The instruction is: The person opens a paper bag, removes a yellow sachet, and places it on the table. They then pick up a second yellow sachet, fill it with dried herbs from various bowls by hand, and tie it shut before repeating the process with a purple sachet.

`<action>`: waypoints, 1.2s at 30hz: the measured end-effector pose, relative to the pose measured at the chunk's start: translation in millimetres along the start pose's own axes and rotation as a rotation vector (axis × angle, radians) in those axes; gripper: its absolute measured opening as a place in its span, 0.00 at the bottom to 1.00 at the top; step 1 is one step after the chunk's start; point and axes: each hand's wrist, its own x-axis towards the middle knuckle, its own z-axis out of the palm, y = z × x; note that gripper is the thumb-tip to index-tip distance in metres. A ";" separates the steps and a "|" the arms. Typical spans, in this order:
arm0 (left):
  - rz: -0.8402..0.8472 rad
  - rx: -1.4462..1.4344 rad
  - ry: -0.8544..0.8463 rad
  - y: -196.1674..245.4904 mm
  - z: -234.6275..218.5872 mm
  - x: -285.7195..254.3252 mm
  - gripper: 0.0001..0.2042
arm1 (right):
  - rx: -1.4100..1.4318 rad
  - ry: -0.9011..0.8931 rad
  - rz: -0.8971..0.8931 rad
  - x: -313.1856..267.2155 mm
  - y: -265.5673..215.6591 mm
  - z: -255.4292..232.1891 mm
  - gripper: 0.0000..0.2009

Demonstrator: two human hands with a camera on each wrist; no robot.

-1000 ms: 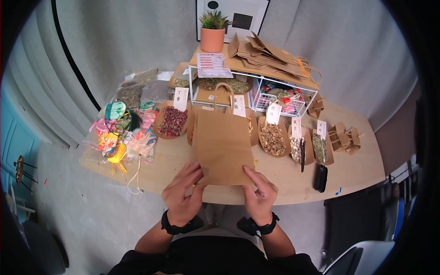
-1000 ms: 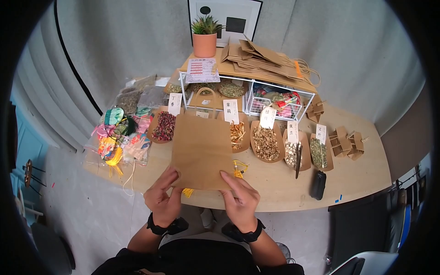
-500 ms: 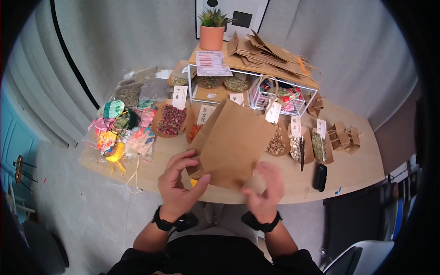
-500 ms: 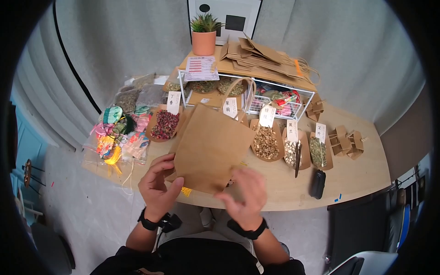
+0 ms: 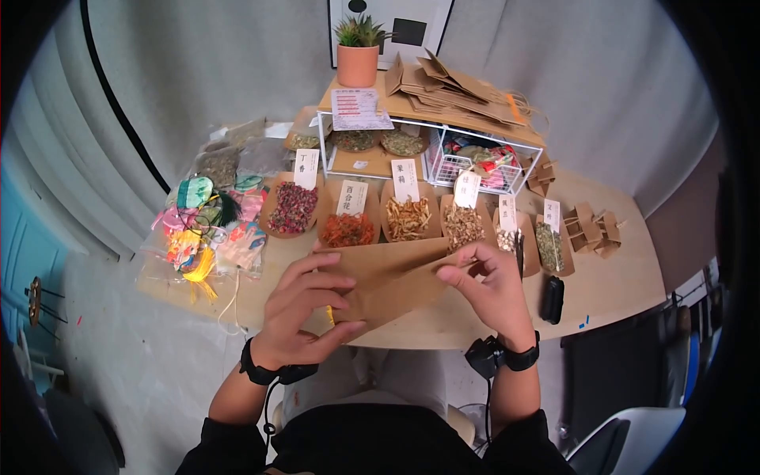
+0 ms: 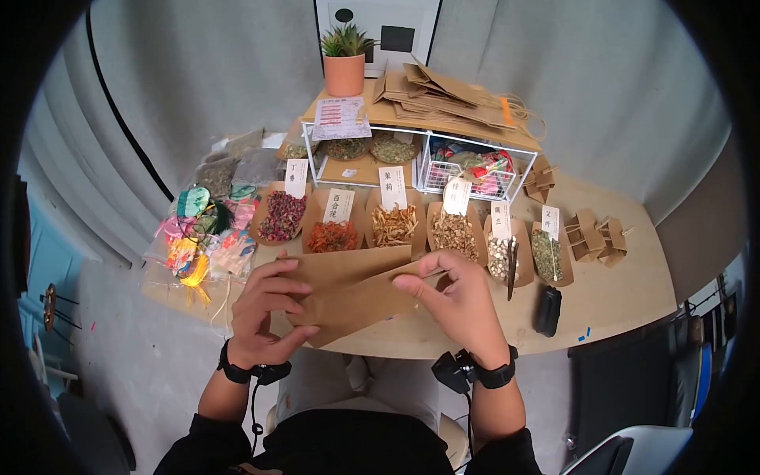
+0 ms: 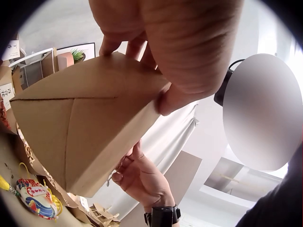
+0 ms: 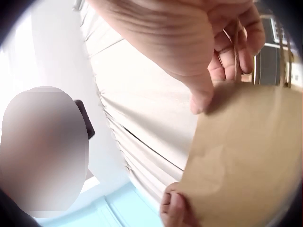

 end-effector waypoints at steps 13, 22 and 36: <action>-0.145 0.090 0.003 6.4 0.2 6.5 0.16 | 0.034 0.161 -0.541 -11.4 17.0 6.0 0.10; -0.205 -0.020 0.024 1.8 -2.5 2.5 0.17 | 0.016 0.197 -0.607 -14.3 20.4 4.1 0.11; -0.189 0.110 0.081 -6.3 -10.5 4.3 0.14 | -0.041 0.223 -0.652 -11.9 27.8 4.1 0.13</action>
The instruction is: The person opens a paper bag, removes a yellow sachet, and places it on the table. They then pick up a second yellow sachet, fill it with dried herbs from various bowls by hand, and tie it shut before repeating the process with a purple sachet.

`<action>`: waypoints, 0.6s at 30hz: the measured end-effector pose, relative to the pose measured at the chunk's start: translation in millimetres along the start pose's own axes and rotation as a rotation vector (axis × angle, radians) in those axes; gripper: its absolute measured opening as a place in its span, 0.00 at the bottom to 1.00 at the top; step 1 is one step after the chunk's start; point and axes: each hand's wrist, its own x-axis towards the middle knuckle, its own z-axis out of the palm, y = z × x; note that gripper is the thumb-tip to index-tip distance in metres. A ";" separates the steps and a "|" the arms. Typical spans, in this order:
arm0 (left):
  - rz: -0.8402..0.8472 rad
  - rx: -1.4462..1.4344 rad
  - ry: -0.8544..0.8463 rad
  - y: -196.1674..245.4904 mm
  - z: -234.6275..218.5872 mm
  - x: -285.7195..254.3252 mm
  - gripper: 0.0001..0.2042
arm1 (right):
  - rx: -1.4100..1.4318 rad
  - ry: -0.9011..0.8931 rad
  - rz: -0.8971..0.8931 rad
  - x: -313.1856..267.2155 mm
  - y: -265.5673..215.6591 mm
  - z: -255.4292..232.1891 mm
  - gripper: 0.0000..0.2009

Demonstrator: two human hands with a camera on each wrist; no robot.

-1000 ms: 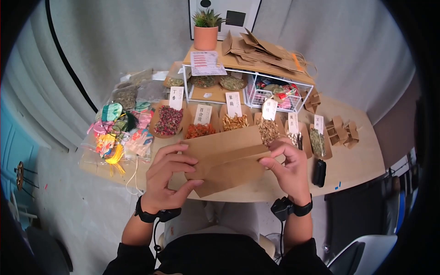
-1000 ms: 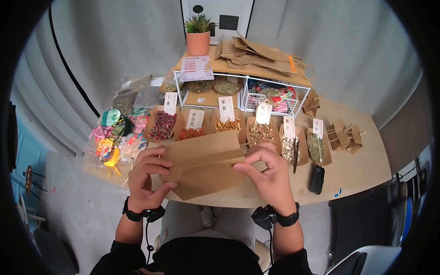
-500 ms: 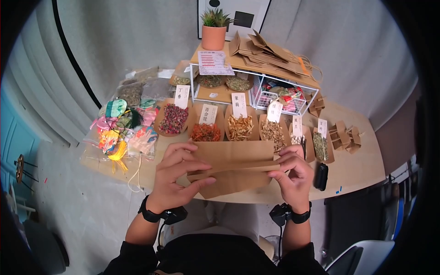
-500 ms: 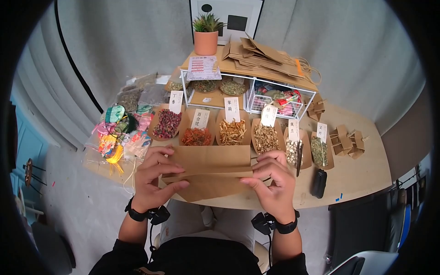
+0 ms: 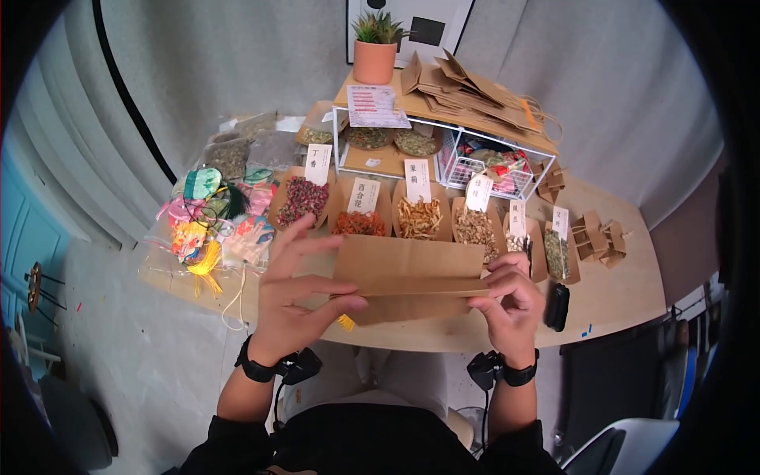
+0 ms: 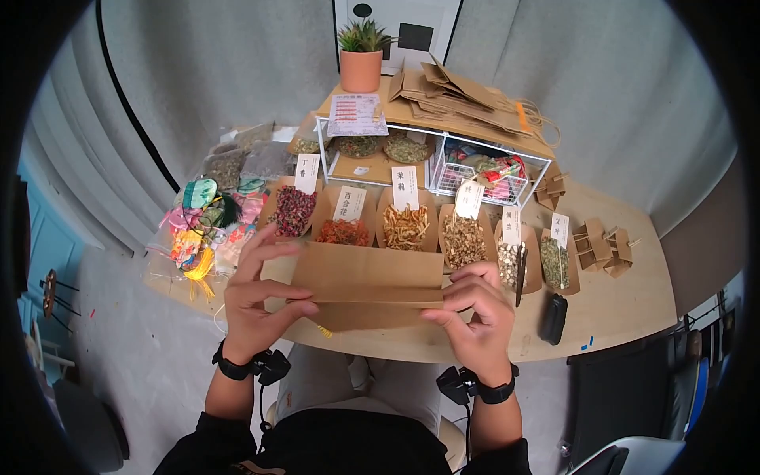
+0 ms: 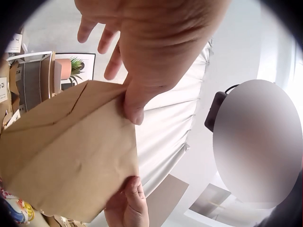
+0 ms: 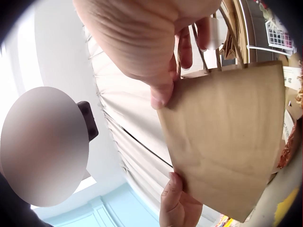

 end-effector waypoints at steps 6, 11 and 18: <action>-0.229 0.013 -0.052 20.5 12.8 -7.5 0.18 | -0.097 -0.012 -0.086 4.3 -7.6 0.3 0.13; -0.317 -0.129 -0.078 10.0 17.5 -9.8 0.15 | -0.391 0.005 -0.209 22.0 -22.2 2.0 0.16; -0.592 -0.356 0.171 -2.8 29.8 -15.7 0.10 | -0.105 0.429 -0.219 -21.8 6.4 40.0 0.28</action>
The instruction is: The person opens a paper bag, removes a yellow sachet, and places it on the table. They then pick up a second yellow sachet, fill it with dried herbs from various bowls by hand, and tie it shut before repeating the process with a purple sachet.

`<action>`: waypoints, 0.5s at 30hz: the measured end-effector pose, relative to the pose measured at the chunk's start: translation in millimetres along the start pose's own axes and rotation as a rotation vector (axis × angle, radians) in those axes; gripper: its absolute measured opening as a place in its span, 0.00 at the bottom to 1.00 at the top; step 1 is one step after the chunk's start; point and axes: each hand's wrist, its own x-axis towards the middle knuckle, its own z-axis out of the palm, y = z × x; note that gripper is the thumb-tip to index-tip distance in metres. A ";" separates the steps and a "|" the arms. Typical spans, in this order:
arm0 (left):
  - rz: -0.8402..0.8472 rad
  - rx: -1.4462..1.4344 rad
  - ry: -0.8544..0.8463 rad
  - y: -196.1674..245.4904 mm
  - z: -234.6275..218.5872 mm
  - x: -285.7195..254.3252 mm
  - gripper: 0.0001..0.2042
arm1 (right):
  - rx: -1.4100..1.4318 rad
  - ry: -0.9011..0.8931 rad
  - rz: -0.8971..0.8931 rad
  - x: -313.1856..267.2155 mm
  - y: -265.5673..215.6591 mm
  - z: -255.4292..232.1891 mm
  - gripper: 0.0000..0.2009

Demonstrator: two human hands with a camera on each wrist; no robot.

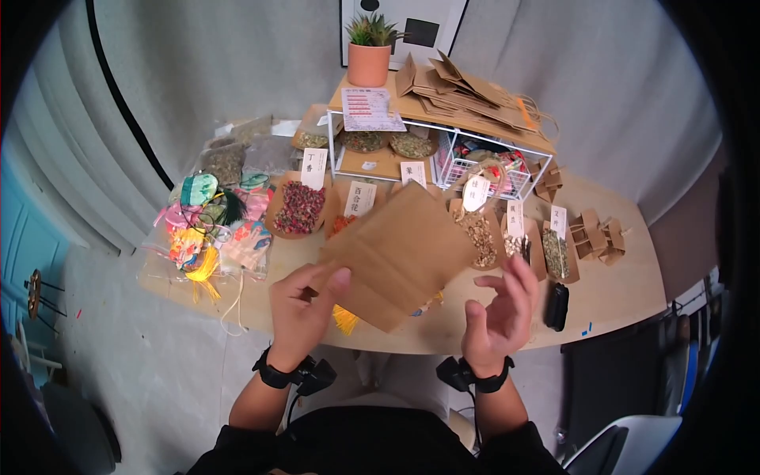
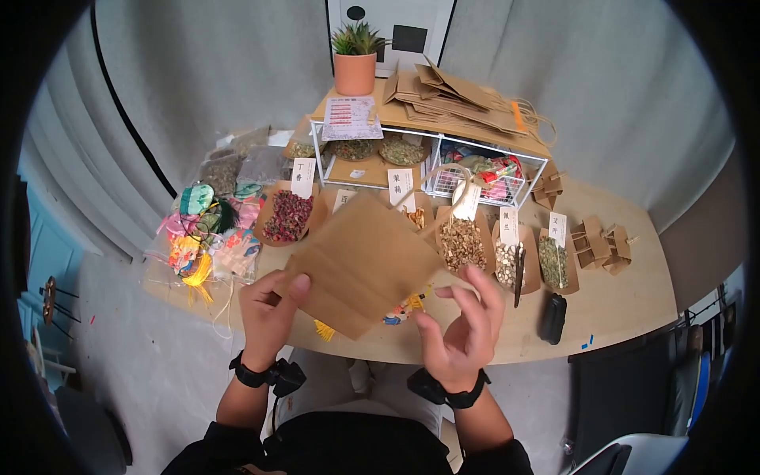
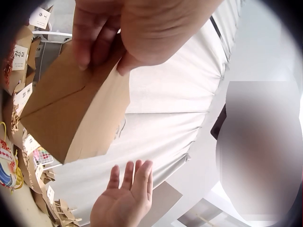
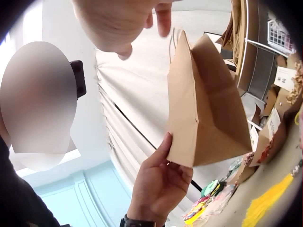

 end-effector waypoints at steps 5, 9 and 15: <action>-0.138 -0.441 0.136 6.0 10.0 3.3 0.11 | -0.038 -0.265 0.101 -10.2 -26.0 16.6 0.29; -0.174 -0.522 0.029 6.3 20.1 -10.6 0.11 | -0.093 -0.392 0.168 -15.9 -19.2 37.1 0.22; 0.430 0.365 0.098 -1.4 12.2 -8.6 0.13 | -0.026 -0.328 0.231 -11.0 -6.1 31.1 0.08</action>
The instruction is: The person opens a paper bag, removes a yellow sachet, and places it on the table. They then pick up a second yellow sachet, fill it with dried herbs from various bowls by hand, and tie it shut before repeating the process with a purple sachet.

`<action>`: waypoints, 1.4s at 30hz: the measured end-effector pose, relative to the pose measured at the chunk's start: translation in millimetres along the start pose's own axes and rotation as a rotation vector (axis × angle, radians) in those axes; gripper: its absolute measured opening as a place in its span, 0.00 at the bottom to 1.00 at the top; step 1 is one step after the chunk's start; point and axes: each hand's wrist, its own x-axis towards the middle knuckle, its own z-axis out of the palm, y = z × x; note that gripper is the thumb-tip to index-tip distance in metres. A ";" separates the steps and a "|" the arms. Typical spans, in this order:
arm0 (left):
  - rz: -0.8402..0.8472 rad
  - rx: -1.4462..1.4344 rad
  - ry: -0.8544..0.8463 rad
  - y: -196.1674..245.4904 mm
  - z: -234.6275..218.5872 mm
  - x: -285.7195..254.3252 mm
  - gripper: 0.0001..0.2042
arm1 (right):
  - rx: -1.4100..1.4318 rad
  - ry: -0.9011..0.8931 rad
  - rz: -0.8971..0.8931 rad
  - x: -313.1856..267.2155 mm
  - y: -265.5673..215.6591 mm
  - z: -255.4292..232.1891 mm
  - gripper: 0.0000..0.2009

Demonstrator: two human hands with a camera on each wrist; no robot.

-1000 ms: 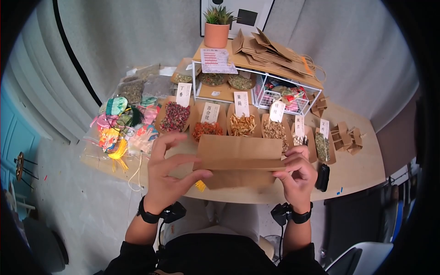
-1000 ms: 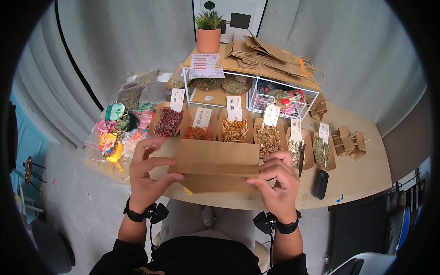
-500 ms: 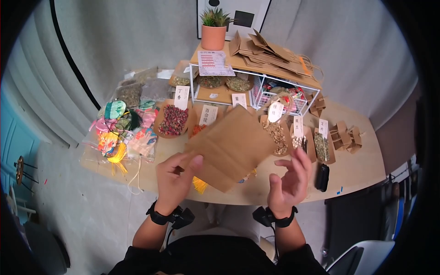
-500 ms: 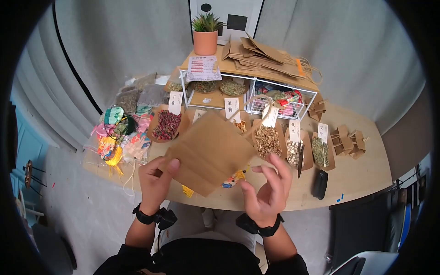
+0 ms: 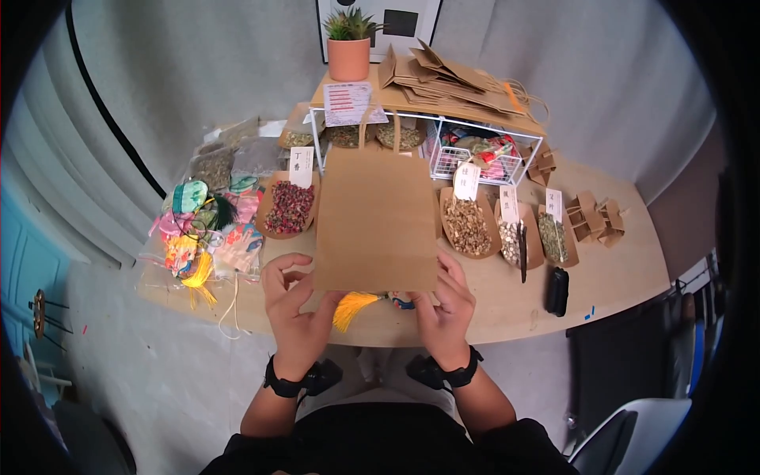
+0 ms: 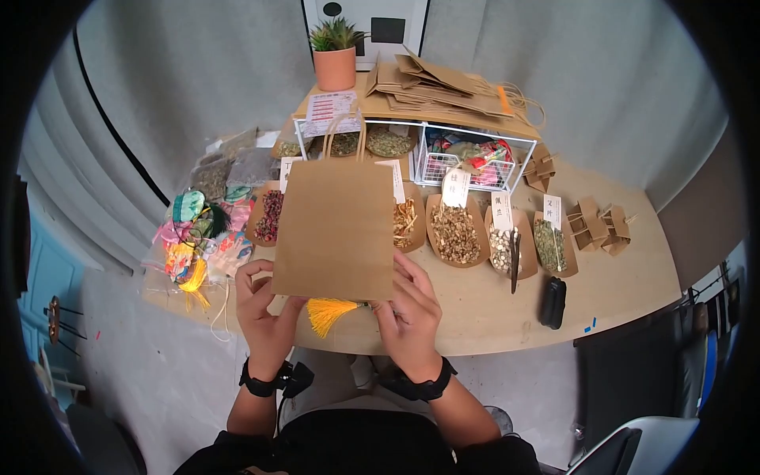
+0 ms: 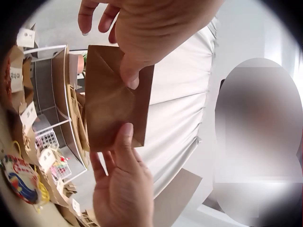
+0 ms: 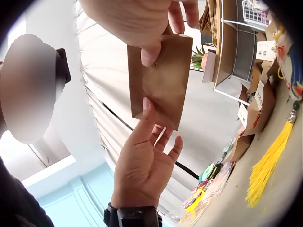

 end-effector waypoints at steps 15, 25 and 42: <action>-0.302 -0.743 0.024 -1.0 13.1 -1.1 0.15 | 0.358 0.087 0.283 -5.9 -4.9 3.9 0.09; 0.020 -0.321 -0.169 -23.5 0.9 1.1 0.13 | 0.383 -0.159 0.238 7.5 -3.0 -8.5 0.14; -0.672 -0.783 -0.491 7.0 -11.0 2.8 0.11 | 0.677 -0.352 0.718 10.2 -19.9 -28.5 0.10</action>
